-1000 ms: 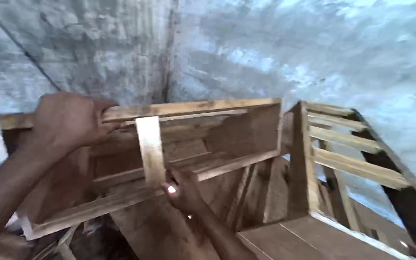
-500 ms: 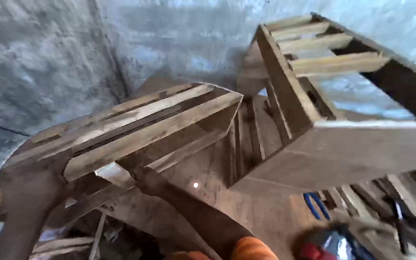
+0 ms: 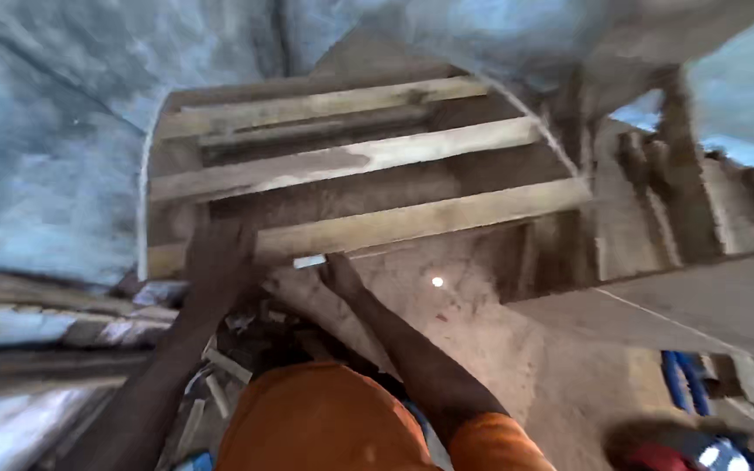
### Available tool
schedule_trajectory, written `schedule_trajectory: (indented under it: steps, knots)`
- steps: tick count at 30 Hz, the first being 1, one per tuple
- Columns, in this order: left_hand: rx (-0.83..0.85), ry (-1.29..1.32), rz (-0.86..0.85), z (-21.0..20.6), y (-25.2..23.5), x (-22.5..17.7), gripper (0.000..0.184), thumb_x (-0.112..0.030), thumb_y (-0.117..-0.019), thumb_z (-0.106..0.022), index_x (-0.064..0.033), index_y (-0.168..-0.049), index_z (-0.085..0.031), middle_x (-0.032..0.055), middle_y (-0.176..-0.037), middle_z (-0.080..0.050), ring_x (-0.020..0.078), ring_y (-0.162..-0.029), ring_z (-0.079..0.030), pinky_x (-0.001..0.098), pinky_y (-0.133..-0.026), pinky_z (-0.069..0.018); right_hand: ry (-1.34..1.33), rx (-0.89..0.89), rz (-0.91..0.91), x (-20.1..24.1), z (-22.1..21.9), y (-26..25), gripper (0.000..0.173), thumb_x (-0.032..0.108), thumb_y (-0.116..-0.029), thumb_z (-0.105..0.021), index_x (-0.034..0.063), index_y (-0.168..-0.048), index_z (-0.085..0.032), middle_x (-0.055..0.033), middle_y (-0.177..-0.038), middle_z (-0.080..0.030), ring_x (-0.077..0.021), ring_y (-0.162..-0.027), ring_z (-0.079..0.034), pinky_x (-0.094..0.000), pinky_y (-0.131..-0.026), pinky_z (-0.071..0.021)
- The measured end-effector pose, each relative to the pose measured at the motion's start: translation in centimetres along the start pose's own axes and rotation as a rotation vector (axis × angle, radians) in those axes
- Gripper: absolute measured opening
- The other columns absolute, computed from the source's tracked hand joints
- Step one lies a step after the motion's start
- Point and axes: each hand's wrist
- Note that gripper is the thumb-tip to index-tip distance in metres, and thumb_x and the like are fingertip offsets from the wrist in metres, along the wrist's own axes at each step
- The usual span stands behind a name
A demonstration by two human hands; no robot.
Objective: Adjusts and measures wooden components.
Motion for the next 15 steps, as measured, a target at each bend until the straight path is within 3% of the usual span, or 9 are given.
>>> schedule_trajectory:
  steps: [3, 4, 6, 8, 10, 12, 15]
  knots:
    - [-0.016, 0.023, -0.008, 0.1, -0.3, 0.2, 0.061, -0.040, -0.0830, -0.080, -0.0052, -0.131, -0.064, 0.0233, -0.125, -0.066, 0.0443, -0.116, -0.063, 0.0623, -0.100, -0.0460, 0.009, -0.016, 0.036, -0.3, -0.7, -0.1, 0.030, 0.016, -0.0969, -0.066, -0.0036, -0.120, -0.068, -0.0259, -0.117, -0.069, -0.0408, -0.114, -0.065, -0.0568, -0.102, -0.0515]
    - [-0.017, 0.025, -0.002, -0.1, -0.2, 0.3, 0.055, -0.034, -0.0841, -0.078, -0.0064, -0.130, -0.065, 0.0212, -0.124, -0.067, 0.0417, -0.116, -0.063, 0.0601, -0.100, -0.0459, -0.002, -0.022, 0.041, -0.2, -0.8, -0.1, 0.031, 0.015, -0.0948, -0.068, -0.0042, -0.120, -0.068, -0.0261, -0.118, -0.068, -0.0407, -0.115, -0.065, -0.0566, -0.103, -0.0507]
    - [-0.005, 0.073, 0.065, -0.2, 0.7, -0.2, 0.057, -0.029, -0.0865, -0.074, -0.0135, -0.140, -0.061, 0.0166, -0.134, -0.063, 0.0368, -0.124, -0.060, 0.0578, -0.107, -0.0416, -0.028, -0.021, 0.042, -0.4, -0.8, -0.1, 0.038, 0.016, -0.0907, -0.074, -0.0015, -0.123, -0.068, -0.0235, -0.123, -0.068, -0.0373, -0.120, -0.063, -0.0542, -0.107, -0.0493]
    - [-0.151, 0.155, 0.087, -0.4, 3.0, -1.2, 0.055, -0.028, -0.0913, -0.070, -0.0190, -0.144, -0.058, 0.0128, -0.142, -0.059, 0.0325, -0.133, -0.055, 0.0555, -0.111, -0.0396, -0.058, -0.015, 0.047, -0.4, -0.5, -0.2, 0.038, 0.014, -0.0895, -0.075, -0.0021, -0.123, -0.068, -0.0235, -0.123, -0.067, -0.0368, -0.120, -0.064, -0.0537, -0.106, -0.0500]
    - [-0.391, 0.312, 0.062, -1.4, 5.9, -2.4, 0.041, -0.030, -0.0934, -0.070, -0.0148, -0.131, -0.067, 0.0129, -0.132, -0.066, 0.0296, -0.125, -0.061, 0.0520, -0.106, -0.0470, -0.084, 0.008, 0.060, 0.1, 0.1, -0.1, 0.035, 0.011, -0.0934, -0.070, -0.0025, -0.126, -0.067, -0.0239, -0.125, -0.067, -0.0375, -0.119, -0.064, -0.0538, -0.105, -0.0504]
    - [-0.445, 0.550, 0.101, -2.8, 7.9, -4.1, 0.036, -0.031, -0.0910, -0.072, -0.0090, -0.120, -0.071, 0.0124, -0.122, -0.069, 0.0263, -0.117, -0.064, 0.0478, -0.102, -0.0514, -0.113, 0.016, 0.072, 0.6, 0.4, 0.2, 0.033, 0.012, -0.0963, -0.068, -0.0007, -0.127, -0.067, -0.0225, -0.125, -0.067, -0.0360, -0.119, -0.064, -0.0525, -0.105, -0.0509]
    - [-0.261, 0.892, 0.312, -4.8, 7.9, -6.1, 0.060, -0.040, -0.0908, -0.075, -0.0019, -0.135, -0.060, 0.0166, -0.132, -0.064, 0.0243, -0.123, -0.062, 0.0434, -0.106, -0.0513, -0.119, 0.006, 0.060, 0.5, 0.2, 0.3, 0.033, 0.011, -0.0959, -0.068, 0.0016, -0.128, -0.066, -0.0206, -0.129, -0.066, -0.0329, -0.119, -0.065, -0.0505, -0.104, -0.0522]
Point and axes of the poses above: each hand's wrist, its own y-axis away from the middle knuckle, its own z-axis out of the back of the hand, x = y × z
